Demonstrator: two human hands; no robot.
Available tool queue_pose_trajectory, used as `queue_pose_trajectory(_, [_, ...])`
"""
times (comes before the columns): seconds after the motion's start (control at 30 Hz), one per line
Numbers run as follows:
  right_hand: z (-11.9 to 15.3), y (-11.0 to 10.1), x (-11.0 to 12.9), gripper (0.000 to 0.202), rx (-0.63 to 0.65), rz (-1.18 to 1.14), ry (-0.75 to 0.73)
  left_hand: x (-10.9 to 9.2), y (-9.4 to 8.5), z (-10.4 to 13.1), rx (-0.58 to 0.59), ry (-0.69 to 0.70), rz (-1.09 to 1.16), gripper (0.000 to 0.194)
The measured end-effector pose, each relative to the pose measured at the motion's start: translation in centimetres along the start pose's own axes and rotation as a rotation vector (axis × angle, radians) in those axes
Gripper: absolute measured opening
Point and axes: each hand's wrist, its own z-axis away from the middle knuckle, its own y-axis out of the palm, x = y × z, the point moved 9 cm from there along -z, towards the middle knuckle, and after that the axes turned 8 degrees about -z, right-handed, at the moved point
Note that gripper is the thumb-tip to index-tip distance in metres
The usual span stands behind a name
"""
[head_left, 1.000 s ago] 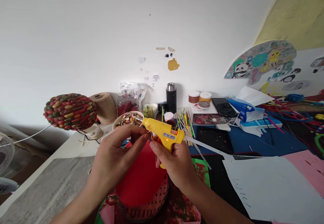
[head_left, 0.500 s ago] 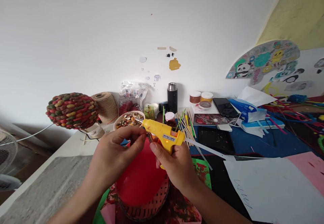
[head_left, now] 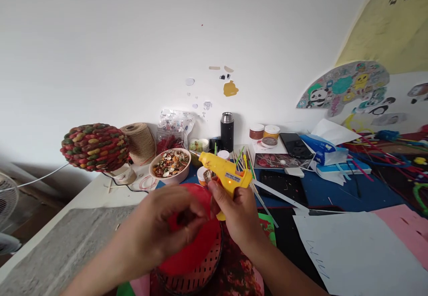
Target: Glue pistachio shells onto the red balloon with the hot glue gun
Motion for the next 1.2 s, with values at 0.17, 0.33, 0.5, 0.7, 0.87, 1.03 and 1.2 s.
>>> queue_pose_trajectory(0.17, [-0.2,-0.3,0.4,0.058,-0.01,0.015,-0.021,-1.8,1.2,0.4,0.112,0.136,0.002,0.019])
queue_pose_trajectory(0.33, [-0.2,0.1,0.0,0.063,0.031,-0.03,0.014,0.7,-1.1,-0.3,-0.114,-0.04,0.014,0.019])
queue_pose_trajectory(0.5, [0.2,0.7,-0.4,0.068,0.084,-0.031,0.016,2.4,-3.0,-0.4,-0.344,-0.154,-0.02,0.017])
queue_pose_trajectory(0.7, [0.3,0.8,-1.0,0.049,0.069,-0.046,0.043,1.9,-3.0,0.1,-0.406,-0.09,-0.052,0.012])
queue_pose_trajectory(0.87, [0.5,1.0,-1.0,0.044,0.078,-0.043,0.061,1.2,-2.9,0.2,-0.427,-0.034,-0.12,0.011])
queue_pose_trajectory(1.03, [0.7,1.1,-0.9,0.041,0.086,-0.016,0.048,0.7,-2.9,0.3,-0.433,0.013,-0.187,0.012])
queue_pose_trajectory(1.2, [0.6,1.2,-0.5,0.038,0.103,0.024,0.022,0.2,-2.9,0.1,-0.403,0.033,-0.208,0.015])
